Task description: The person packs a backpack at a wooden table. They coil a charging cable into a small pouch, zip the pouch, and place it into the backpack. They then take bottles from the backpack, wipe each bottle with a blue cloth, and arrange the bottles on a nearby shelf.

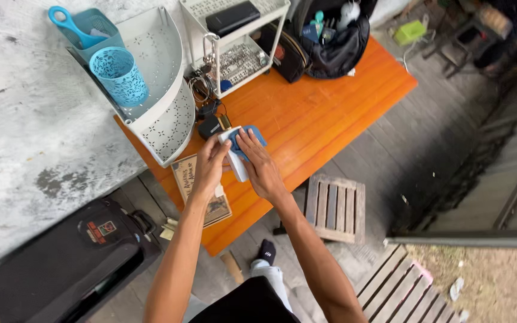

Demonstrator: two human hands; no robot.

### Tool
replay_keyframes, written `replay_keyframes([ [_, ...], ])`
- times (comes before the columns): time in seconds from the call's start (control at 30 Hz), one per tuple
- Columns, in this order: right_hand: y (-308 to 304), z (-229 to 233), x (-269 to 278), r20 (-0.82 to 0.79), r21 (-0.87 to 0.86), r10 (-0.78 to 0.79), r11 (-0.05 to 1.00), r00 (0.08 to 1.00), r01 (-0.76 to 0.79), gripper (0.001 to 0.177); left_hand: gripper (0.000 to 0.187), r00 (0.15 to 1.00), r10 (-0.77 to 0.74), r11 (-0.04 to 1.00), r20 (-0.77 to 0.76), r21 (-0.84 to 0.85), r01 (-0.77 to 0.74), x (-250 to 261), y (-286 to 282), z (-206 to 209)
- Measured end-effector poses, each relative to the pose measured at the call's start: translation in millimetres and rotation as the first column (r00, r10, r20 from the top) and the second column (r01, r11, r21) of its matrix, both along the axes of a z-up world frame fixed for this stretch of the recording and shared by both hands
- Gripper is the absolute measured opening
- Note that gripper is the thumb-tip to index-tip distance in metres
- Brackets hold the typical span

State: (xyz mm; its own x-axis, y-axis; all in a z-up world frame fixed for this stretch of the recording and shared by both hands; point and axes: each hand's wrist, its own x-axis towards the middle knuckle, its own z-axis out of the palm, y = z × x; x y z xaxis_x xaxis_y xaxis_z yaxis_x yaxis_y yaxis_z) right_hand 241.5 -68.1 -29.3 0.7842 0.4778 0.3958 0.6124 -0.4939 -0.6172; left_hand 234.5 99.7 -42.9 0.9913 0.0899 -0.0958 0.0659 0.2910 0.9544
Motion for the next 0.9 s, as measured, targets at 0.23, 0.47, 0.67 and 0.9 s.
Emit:
replay_keyframes([
  [0.23, -62.9, 2.0, 81.1, -0.024, 0.011, 0.150, 0.989, 0.988, -0.150, 0.052, 0.041, 0.960, 0.267, 0.962, -0.090, -0.037, -0.271, 80.7, -58.9, 5.1],
  [0.47, -88.2, -4.5, 139.5, -0.047, -0.016, 0.282, 0.959, 0.958, -0.283, 0.053, 0.042, 0.939, 0.344, 0.939, -0.025, -0.008, -0.344, 131.8, -57.9, 1.0],
  [0.67, -50.1, -12.3, 206.1, -0.015, 0.086, 0.258, 0.963, 0.966, -0.256, 0.053, 0.043, 0.945, 0.319, 0.948, 0.074, -0.028, -0.318, 169.3, -66.0, -18.4],
  [0.9, -50.2, -48.0, 206.9, -0.058, 0.038, 0.337, 0.941, 0.940, -0.336, 0.052, 0.041, 0.896, 0.445, 0.896, -0.008, -0.012, -0.445, 190.5, -26.7, -20.7],
])
